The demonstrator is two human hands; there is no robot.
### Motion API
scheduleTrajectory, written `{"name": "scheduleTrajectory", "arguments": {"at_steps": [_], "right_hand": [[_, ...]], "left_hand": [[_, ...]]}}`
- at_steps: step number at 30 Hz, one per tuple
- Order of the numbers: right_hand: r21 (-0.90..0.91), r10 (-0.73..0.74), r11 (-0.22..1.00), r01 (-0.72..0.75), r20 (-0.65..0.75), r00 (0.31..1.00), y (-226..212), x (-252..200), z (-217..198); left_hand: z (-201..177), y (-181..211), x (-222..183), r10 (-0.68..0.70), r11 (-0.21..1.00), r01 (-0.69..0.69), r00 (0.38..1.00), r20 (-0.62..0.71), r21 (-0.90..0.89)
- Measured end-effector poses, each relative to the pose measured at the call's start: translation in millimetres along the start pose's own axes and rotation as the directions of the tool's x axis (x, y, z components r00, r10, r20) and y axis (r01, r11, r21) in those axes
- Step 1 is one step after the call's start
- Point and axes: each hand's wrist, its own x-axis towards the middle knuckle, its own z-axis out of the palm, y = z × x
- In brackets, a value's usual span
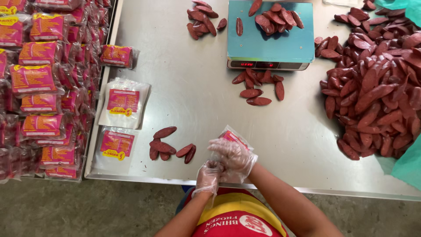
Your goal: The person places sliced meat pieces into small plastic bags on a stainless steel table. They repeatedly pick up slices from a pile, insert them into bags, and set the filled bags aside. A digital scale is used to weigh portions of meat during the process.
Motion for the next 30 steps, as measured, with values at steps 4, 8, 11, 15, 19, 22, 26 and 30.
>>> {"name": "scheduleTrajectory", "arguments": {"at_steps": [4,8,11,15,19,22,26,30], "right_hand": [[-0.081,-0.001,0.997,0.007,0.071,0.997,-33.8,0.6,-9.1],[-0.069,0.005,0.998,0.000,0.081,0.997,-45.9,7.2,-17.7],[-0.082,-0.008,0.996,0.019,0.135,0.991,-44.8,9.2,-20.1],[-0.063,-0.001,0.998,0.014,0.202,0.979,-42.5,11.3,-22.1],[0.007,0.024,1.000,-0.026,0.204,0.979,-46.8,14.7,-26.9],[0.029,0.003,1.000,-0.008,0.162,0.987,-48.9,15.8,-31.5],[0.160,0.075,0.983,-0.088,0.089,0.993,-43.8,14.7,-31.8],[0.468,0.244,0.858,-0.211,-0.011,0.970,-27.3,6.2,-23.5]], "left_hand": [[17.9,-37.1,36.3,0.139,0.795,-0.095,0.990,0.027,-0.599],[26.6,-38.4,58.9,-0.008,0.371,0.163,0.985,0.172,-0.914],[25.0,-45.4,58.5,-0.016,0.612,0.092,0.994,0.104,-0.785],[24.6,-46.0,54.9,0.031,0.840,-0.032,0.999,-0.011,-0.542],[27.9,-28.7,58.5,0.054,0.410,0.151,0.981,0.189,-0.900],[36.5,-3.0,48.7,-0.073,-0.346,0.306,0.934,0.351,-0.887],[45.9,23.0,25.3,-0.108,0.468,0.277,0.960,0.257,-0.839],[22.5,71.7,-24.2,-0.118,0.955,0.197,0.939,0.324,-0.224]]}}
